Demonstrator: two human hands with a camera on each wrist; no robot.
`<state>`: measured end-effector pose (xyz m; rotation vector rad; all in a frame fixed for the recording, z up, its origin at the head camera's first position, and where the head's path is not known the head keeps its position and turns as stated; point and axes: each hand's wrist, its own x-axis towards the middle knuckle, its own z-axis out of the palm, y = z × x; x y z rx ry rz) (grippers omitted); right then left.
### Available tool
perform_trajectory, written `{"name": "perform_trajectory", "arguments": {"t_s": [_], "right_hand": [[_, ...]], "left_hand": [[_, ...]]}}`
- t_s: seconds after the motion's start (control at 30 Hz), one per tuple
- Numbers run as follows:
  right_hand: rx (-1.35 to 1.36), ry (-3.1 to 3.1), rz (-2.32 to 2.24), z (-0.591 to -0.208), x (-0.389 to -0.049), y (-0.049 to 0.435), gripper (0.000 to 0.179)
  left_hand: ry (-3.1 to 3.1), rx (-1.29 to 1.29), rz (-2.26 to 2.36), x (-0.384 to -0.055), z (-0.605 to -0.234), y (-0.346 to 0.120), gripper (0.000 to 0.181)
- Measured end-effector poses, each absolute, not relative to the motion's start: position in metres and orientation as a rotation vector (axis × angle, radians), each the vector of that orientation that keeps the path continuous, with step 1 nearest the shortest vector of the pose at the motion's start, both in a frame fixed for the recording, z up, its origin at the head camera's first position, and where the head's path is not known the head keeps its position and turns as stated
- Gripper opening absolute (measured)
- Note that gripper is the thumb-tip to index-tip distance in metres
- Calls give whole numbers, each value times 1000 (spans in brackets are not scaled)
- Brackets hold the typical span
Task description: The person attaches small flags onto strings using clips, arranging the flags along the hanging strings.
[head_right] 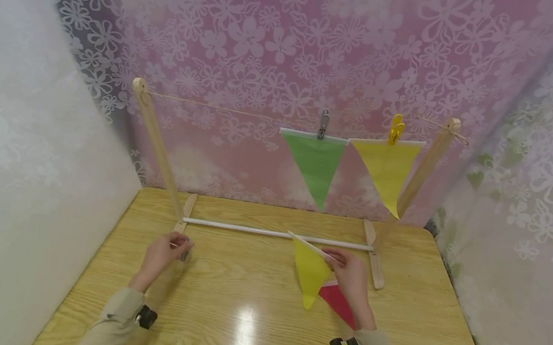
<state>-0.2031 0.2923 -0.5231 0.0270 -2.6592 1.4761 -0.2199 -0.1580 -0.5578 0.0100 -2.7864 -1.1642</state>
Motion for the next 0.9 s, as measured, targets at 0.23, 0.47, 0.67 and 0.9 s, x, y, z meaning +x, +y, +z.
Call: {"name": "perform_trajectory", "arguments": {"t_s": [0.23, 0.47, 0.67, 0.9], "right_hand": [[35, -2598, 1579, -508, -212, 282, 29], [65, -2559, 1618, -480, -221, 267, 35], [145, -2513, 1695, -455, -232, 250, 35], [292, -2391, 1732, -430, -242, 231, 23]], "left_hand": [[-2735, -20, -1177, -229, -542, -160, 30], [-2741, -45, -1149, -239, -516, -155, 34], [-2726, -133, -1100, -246, -490, -149, 36], [-2726, -177, -1041, -253, -458, -140, 44]]}}
